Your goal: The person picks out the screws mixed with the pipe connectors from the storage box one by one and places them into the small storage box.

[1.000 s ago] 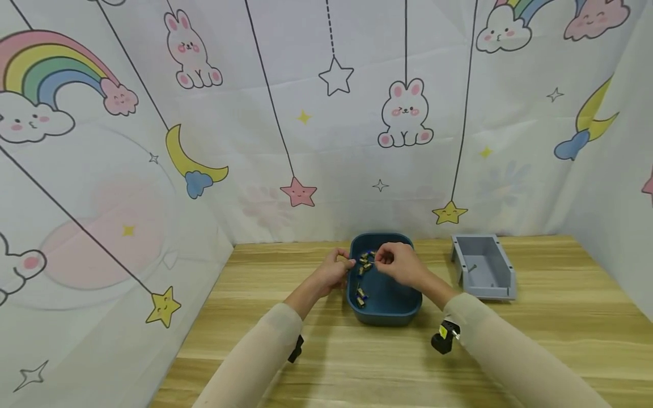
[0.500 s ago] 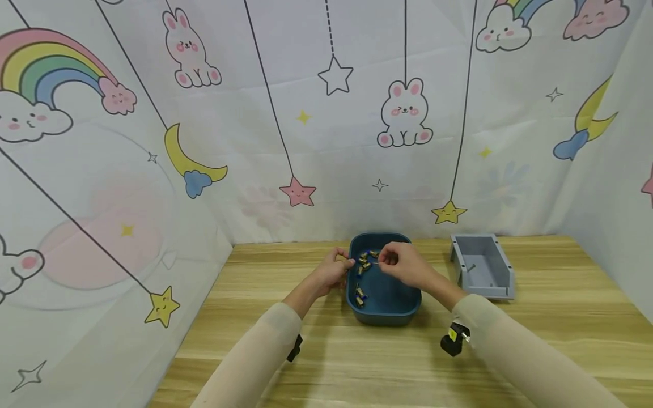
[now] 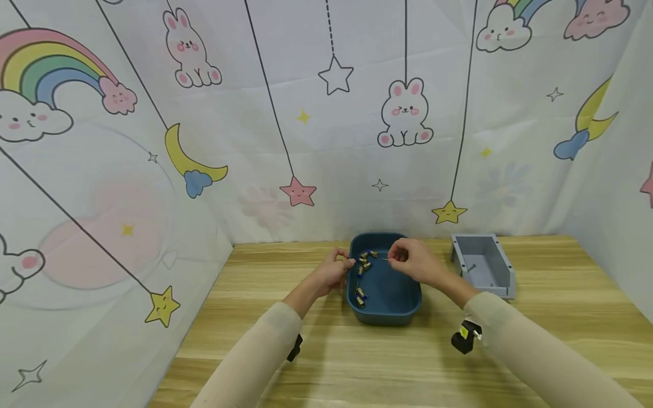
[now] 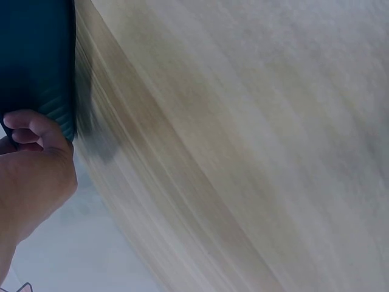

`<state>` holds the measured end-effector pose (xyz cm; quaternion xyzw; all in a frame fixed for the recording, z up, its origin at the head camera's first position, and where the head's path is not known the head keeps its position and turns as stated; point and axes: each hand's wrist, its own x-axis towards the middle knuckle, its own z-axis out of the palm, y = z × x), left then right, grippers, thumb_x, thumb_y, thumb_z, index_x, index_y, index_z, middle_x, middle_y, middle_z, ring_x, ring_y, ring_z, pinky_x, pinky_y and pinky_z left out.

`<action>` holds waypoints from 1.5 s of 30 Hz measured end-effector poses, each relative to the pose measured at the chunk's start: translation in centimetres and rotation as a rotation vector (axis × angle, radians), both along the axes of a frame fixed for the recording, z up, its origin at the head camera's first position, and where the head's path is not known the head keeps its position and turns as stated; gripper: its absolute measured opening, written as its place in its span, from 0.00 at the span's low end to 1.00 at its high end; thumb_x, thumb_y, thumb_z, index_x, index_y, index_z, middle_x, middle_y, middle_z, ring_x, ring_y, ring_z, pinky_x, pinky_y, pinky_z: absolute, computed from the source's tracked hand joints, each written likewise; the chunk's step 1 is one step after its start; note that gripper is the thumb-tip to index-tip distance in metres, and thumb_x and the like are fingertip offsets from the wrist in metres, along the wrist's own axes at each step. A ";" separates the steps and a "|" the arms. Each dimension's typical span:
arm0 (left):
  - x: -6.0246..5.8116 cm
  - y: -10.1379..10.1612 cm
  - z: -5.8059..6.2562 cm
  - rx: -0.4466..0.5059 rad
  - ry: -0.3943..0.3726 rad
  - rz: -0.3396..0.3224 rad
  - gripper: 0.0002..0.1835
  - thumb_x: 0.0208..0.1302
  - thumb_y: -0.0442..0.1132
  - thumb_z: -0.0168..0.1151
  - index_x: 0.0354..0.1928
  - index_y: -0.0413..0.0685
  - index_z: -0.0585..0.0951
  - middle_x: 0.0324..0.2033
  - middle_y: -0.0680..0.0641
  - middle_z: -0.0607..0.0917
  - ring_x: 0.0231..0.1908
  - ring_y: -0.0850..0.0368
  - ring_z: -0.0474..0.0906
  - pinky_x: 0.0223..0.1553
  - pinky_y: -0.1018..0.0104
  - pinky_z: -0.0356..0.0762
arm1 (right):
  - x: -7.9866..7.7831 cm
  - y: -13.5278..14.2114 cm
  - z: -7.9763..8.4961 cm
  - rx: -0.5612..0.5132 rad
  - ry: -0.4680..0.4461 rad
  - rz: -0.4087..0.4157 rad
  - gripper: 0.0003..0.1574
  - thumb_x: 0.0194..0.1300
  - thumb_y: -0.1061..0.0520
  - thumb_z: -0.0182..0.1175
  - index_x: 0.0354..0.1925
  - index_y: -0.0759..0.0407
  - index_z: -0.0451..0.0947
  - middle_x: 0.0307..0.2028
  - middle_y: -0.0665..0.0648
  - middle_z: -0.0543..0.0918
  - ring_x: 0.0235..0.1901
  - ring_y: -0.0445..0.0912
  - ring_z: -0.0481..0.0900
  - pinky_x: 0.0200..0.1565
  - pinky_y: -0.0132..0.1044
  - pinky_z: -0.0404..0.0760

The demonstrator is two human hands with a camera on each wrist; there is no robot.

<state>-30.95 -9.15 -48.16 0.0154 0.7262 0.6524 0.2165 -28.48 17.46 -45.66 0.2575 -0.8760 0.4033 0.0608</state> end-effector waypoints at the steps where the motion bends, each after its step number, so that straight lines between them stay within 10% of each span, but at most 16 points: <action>1: 0.0 0.0 0.0 0.002 0.001 0.001 0.12 0.83 0.39 0.55 0.59 0.47 0.66 0.29 0.50 0.73 0.21 0.60 0.63 0.28 0.67 0.69 | 0.0 0.1 0.1 0.004 0.003 0.000 0.03 0.68 0.64 0.69 0.39 0.62 0.84 0.33 0.51 0.83 0.31 0.44 0.78 0.34 0.36 0.80; 45: -0.2 -0.2 -0.2 0.007 0.008 -0.002 0.14 0.82 0.39 0.57 0.60 0.45 0.66 0.29 0.50 0.70 0.19 0.61 0.59 0.26 0.66 0.66 | 1.3 5.8 1.2 0.134 0.072 -0.025 0.02 0.70 0.63 0.70 0.39 0.59 0.85 0.33 0.48 0.83 0.32 0.40 0.79 0.36 0.37 0.81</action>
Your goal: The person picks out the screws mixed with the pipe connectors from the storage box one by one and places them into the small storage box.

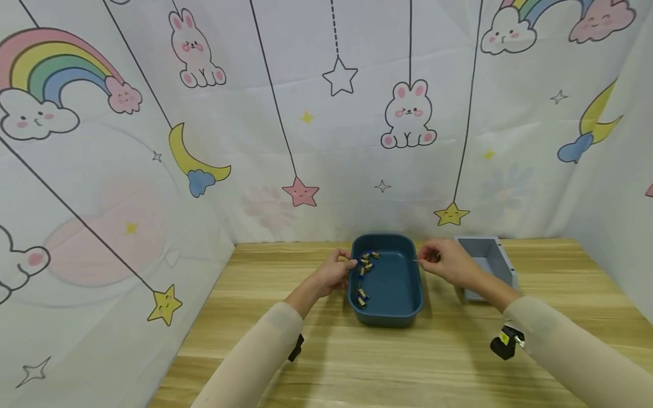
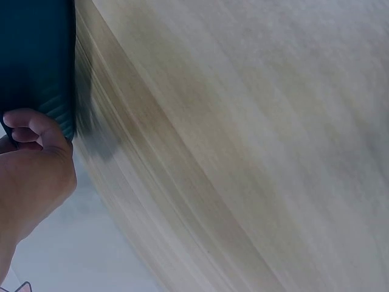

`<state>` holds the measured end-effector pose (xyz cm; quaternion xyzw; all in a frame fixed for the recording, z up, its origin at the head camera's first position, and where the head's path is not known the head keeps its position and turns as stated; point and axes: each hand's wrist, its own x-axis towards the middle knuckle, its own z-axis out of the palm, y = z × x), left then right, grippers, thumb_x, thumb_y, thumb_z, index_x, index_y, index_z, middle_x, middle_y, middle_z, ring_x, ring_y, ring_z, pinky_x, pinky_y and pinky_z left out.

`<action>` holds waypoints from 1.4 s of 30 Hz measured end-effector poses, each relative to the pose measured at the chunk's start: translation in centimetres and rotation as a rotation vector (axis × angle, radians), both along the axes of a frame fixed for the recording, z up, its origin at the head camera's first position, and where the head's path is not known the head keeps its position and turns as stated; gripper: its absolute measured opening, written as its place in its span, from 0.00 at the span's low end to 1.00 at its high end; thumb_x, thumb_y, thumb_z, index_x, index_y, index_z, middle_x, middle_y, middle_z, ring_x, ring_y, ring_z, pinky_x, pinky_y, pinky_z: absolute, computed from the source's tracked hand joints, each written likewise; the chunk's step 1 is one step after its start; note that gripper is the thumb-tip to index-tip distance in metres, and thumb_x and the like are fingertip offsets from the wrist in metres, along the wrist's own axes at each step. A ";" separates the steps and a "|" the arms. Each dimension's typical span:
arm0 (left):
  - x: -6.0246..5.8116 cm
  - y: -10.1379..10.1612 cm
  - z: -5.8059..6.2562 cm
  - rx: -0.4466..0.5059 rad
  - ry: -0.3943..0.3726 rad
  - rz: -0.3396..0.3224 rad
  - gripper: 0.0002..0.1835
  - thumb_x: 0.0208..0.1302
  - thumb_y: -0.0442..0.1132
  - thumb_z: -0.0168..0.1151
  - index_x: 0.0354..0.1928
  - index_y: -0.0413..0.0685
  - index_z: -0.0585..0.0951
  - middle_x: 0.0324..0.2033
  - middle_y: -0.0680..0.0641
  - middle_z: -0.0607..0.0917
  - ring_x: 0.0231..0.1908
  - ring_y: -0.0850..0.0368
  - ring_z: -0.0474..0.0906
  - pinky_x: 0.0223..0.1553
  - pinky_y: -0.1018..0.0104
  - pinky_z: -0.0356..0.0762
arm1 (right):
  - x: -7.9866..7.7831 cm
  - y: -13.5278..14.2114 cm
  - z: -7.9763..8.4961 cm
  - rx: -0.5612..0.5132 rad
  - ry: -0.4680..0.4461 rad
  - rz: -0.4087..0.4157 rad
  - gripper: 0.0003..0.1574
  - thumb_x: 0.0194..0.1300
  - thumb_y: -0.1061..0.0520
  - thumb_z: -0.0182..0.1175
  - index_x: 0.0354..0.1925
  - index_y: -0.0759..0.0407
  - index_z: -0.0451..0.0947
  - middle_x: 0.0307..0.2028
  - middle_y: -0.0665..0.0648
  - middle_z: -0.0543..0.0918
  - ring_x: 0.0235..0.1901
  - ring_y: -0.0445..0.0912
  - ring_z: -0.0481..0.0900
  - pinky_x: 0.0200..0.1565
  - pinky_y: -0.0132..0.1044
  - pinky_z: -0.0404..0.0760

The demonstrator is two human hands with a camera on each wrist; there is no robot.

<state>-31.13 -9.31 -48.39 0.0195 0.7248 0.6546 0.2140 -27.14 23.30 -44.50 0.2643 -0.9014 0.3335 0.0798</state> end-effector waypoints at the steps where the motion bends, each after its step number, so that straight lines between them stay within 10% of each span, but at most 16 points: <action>1: 0.0 0.0 0.0 -0.003 0.001 0.000 0.14 0.82 0.40 0.57 0.60 0.45 0.66 0.30 0.50 0.71 0.20 0.61 0.60 0.27 0.66 0.67 | 0.0 0.0 0.0 0.001 0.004 0.000 0.02 0.70 0.63 0.70 0.39 0.58 0.85 0.33 0.47 0.83 0.32 0.40 0.79 0.36 0.36 0.81; 42: 0.2 0.0 0.2 0.012 0.006 -0.006 0.13 0.82 0.40 0.57 0.59 0.45 0.67 0.28 0.51 0.69 0.20 0.60 0.60 0.26 0.65 0.64 | 0.6 3.3 0.7 0.039 -0.010 -0.076 0.03 0.71 0.62 0.69 0.38 0.55 0.84 0.32 0.47 0.83 0.32 0.41 0.78 0.36 0.36 0.80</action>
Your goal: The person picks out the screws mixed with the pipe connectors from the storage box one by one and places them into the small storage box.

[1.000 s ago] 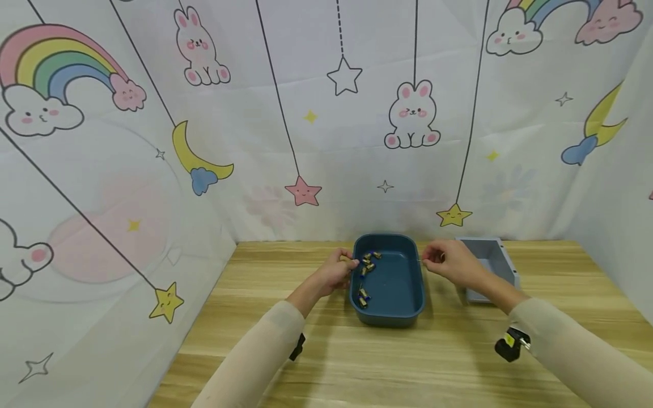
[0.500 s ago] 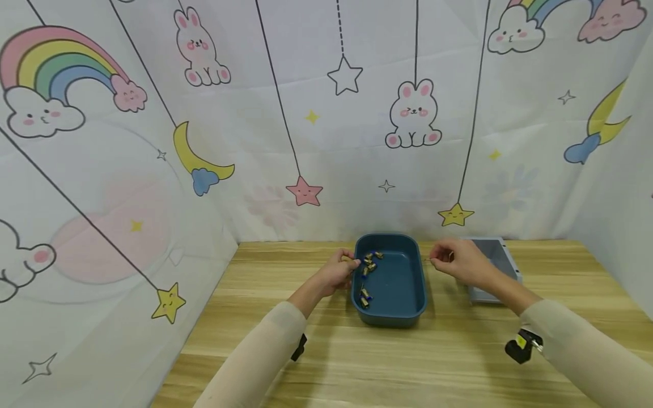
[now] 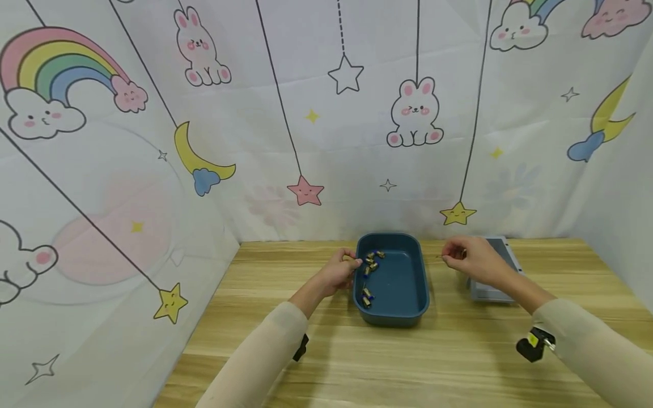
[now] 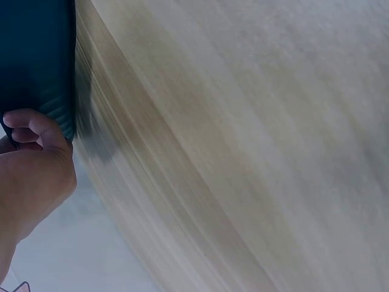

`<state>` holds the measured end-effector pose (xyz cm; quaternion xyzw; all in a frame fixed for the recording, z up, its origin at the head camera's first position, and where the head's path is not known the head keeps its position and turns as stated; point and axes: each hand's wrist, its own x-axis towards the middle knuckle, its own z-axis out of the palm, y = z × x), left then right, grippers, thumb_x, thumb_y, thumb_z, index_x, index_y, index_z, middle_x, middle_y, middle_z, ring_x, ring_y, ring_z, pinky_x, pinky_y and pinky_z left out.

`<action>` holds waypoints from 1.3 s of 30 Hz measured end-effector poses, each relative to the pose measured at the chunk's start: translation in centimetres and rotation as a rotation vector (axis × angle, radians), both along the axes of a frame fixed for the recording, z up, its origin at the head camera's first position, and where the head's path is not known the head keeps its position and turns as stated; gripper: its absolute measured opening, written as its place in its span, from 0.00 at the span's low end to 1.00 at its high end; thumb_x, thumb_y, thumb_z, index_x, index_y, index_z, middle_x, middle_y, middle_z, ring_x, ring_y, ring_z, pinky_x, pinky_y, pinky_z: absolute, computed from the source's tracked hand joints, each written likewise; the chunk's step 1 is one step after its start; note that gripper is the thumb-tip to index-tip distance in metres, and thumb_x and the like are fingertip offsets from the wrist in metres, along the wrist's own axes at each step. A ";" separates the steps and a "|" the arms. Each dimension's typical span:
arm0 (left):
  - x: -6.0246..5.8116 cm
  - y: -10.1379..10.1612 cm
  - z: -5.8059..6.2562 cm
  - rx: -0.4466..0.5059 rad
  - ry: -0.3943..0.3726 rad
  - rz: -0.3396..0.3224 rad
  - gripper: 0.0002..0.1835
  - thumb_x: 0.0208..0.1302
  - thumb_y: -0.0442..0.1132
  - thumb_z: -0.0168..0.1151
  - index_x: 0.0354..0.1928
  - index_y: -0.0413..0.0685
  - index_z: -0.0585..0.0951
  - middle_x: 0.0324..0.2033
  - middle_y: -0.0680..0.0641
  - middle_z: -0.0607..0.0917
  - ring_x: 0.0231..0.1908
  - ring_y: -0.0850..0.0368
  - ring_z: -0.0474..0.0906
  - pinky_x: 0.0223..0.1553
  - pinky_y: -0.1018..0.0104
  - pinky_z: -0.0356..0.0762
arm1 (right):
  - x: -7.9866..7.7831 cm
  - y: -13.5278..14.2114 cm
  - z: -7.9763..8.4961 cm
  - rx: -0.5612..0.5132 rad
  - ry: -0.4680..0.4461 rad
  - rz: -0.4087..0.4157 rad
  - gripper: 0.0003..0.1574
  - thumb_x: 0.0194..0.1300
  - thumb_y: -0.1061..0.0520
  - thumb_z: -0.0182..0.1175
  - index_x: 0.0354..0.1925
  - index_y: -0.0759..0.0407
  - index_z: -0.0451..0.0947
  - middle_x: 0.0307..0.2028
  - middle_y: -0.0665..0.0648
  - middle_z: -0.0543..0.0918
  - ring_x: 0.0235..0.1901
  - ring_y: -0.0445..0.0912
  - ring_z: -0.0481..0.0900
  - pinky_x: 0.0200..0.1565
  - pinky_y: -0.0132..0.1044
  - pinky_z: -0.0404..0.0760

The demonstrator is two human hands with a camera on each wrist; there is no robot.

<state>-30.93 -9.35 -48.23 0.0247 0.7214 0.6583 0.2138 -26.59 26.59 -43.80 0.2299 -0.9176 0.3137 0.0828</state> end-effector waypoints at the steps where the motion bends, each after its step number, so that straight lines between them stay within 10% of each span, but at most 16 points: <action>1: 0.0 0.0 0.0 -0.002 0.001 0.001 0.13 0.82 0.40 0.57 0.59 0.46 0.67 0.28 0.50 0.70 0.20 0.60 0.61 0.26 0.65 0.65 | -0.1 0.1 0.0 0.001 0.000 -0.003 0.04 0.71 0.63 0.69 0.38 0.55 0.84 0.32 0.47 0.83 0.32 0.41 0.78 0.36 0.36 0.80; 39: 0.0 0.1 -0.3 0.017 -0.005 0.035 0.11 0.81 0.39 0.57 0.56 0.48 0.68 0.31 0.50 0.71 0.23 0.58 0.65 0.26 0.66 0.65 | -0.9 3.4 -1.2 -0.006 0.003 -0.067 0.02 0.71 0.65 0.67 0.40 0.64 0.83 0.31 0.52 0.83 0.29 0.42 0.77 0.29 0.36 0.78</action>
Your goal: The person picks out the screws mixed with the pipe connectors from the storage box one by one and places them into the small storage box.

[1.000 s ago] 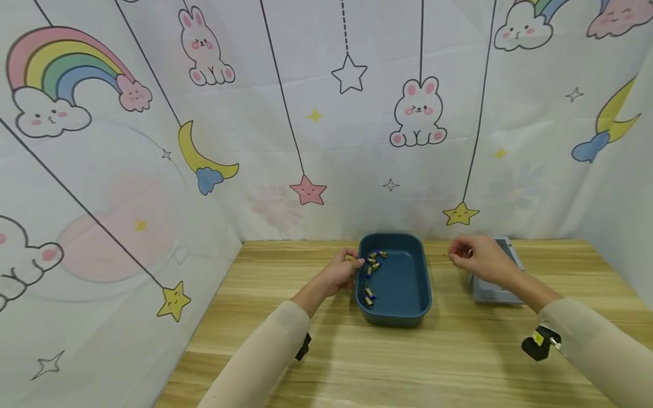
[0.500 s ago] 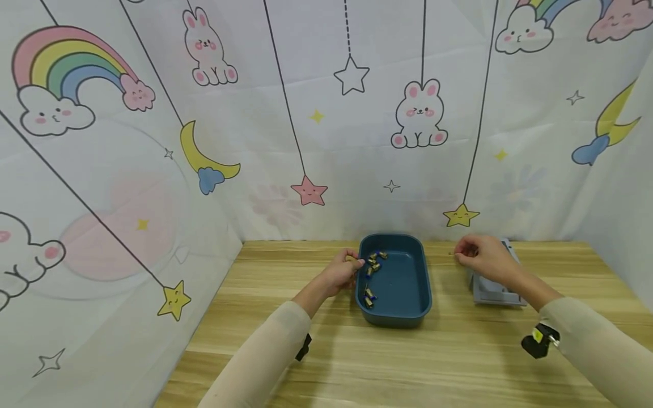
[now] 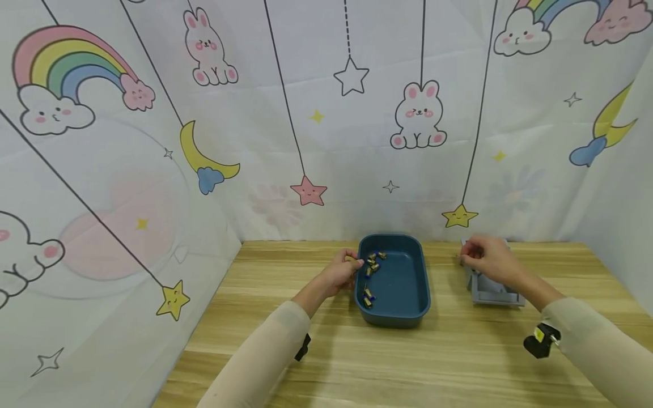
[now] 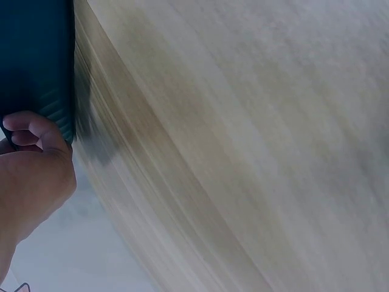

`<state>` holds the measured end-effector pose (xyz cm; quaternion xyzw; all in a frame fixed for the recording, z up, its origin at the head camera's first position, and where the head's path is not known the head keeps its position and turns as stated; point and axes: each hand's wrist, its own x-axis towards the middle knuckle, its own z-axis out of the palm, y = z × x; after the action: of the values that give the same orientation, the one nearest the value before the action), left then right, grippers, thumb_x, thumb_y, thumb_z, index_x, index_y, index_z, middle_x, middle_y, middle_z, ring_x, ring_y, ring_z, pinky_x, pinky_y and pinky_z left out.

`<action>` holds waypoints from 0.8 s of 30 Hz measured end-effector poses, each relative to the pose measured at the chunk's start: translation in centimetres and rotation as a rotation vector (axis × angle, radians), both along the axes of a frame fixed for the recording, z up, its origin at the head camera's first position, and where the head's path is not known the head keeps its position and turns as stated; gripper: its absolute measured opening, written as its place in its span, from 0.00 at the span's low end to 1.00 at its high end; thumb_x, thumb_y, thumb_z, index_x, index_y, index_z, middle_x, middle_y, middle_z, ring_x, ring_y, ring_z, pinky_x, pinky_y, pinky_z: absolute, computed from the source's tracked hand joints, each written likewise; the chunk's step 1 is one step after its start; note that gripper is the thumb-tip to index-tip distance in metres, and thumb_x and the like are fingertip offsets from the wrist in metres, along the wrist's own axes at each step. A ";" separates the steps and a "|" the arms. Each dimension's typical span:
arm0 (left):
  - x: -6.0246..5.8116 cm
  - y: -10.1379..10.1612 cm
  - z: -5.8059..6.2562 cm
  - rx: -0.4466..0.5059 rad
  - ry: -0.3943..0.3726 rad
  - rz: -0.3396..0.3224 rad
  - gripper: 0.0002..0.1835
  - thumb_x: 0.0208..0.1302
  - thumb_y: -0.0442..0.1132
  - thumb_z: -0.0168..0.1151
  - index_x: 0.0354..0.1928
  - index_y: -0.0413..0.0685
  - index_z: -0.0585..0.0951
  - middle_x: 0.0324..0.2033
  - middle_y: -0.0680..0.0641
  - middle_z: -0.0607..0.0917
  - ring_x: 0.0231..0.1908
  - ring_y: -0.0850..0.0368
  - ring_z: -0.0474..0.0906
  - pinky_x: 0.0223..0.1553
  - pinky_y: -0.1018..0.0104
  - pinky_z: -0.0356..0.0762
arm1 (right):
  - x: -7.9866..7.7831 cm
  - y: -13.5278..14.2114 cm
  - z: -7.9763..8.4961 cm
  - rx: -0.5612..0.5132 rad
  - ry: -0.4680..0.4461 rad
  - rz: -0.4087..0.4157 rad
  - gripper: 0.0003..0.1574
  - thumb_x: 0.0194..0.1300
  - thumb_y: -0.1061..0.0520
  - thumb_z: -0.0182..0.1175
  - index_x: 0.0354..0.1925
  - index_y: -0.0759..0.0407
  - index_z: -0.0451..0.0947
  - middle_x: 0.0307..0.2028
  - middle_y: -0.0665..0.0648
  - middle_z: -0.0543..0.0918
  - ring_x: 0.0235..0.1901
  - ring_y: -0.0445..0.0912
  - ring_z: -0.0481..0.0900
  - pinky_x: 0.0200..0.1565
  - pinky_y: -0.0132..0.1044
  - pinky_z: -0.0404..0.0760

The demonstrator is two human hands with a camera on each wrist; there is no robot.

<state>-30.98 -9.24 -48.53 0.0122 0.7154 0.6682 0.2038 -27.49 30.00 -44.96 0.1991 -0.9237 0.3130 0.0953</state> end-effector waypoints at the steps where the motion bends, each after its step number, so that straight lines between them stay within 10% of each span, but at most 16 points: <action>1: 0.0 0.0 0.0 -0.001 0.002 -0.001 0.11 0.81 0.39 0.57 0.56 0.48 0.68 0.31 0.50 0.71 0.23 0.58 0.65 0.26 0.66 0.65 | 0.0 0.1 -0.1 -0.004 -0.006 0.000 0.02 0.71 0.65 0.67 0.40 0.64 0.83 0.32 0.52 0.83 0.30 0.43 0.78 0.29 0.36 0.78; 24: 0.0 0.0 -0.2 -0.012 0.025 -0.011 0.13 0.82 0.40 0.57 0.59 0.46 0.68 0.35 0.47 0.74 0.23 0.59 0.66 0.25 0.66 0.64 | -0.6 1.4 0.3 0.046 -0.070 -0.039 0.03 0.73 0.62 0.66 0.40 0.63 0.83 0.34 0.53 0.84 0.33 0.45 0.79 0.32 0.36 0.78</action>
<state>-30.96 -9.24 -48.74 0.0233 0.7219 0.6625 0.1985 -28.07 31.38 -44.70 0.1722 -0.9371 0.2968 0.0644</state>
